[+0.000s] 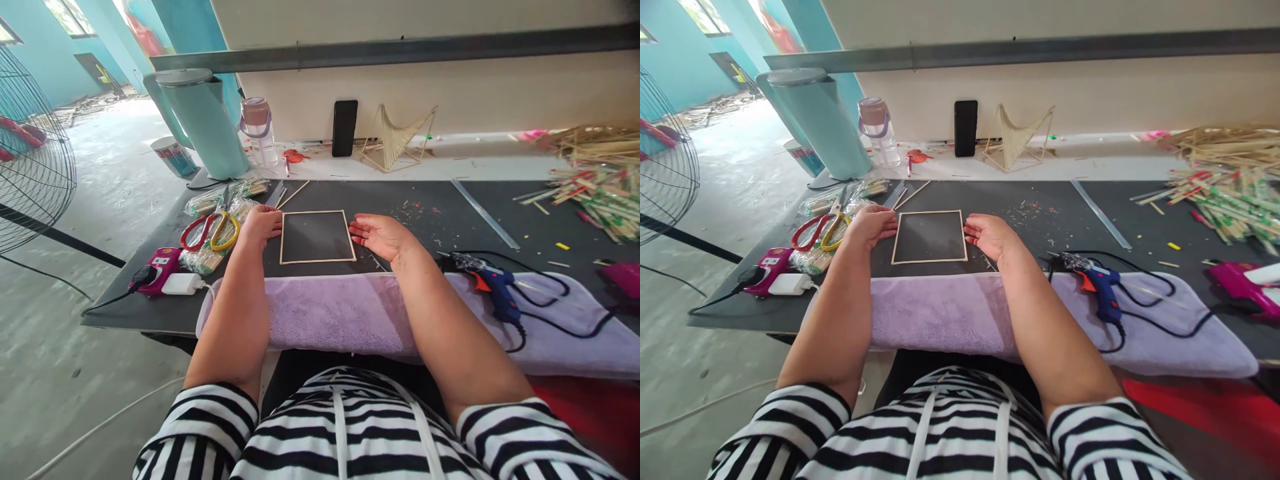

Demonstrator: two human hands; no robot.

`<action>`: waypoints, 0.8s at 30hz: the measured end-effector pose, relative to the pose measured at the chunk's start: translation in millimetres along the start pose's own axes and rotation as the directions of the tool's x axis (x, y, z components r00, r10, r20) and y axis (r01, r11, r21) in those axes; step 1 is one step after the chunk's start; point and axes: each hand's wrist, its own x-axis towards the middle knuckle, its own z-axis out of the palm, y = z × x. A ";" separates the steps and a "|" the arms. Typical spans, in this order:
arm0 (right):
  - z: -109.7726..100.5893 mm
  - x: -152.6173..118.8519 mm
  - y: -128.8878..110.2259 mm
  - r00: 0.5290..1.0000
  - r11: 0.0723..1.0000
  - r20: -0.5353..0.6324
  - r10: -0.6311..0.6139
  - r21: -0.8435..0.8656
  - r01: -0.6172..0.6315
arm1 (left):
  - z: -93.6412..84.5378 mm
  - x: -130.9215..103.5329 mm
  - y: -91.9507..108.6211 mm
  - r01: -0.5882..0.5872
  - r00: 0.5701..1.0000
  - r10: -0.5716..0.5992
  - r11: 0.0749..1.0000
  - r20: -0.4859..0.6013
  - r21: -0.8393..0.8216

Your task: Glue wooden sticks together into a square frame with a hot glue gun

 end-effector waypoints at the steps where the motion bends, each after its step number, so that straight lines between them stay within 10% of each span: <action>1: -0.4 0.4 0.3 1.000 1.000 0.002 -0.004 -0.001 0.004 | -0.8 -0.2 0.3 0.010 1.000 -0.010 1.000 0.006 -0.019; 24: -3.6 11.1 4.9 0.990 0.990 -0.029 -0.135 -0.041 0.134 | -3.8 2.1 -0.5 0.021 1.000 -0.020 0.998 0.020 -0.056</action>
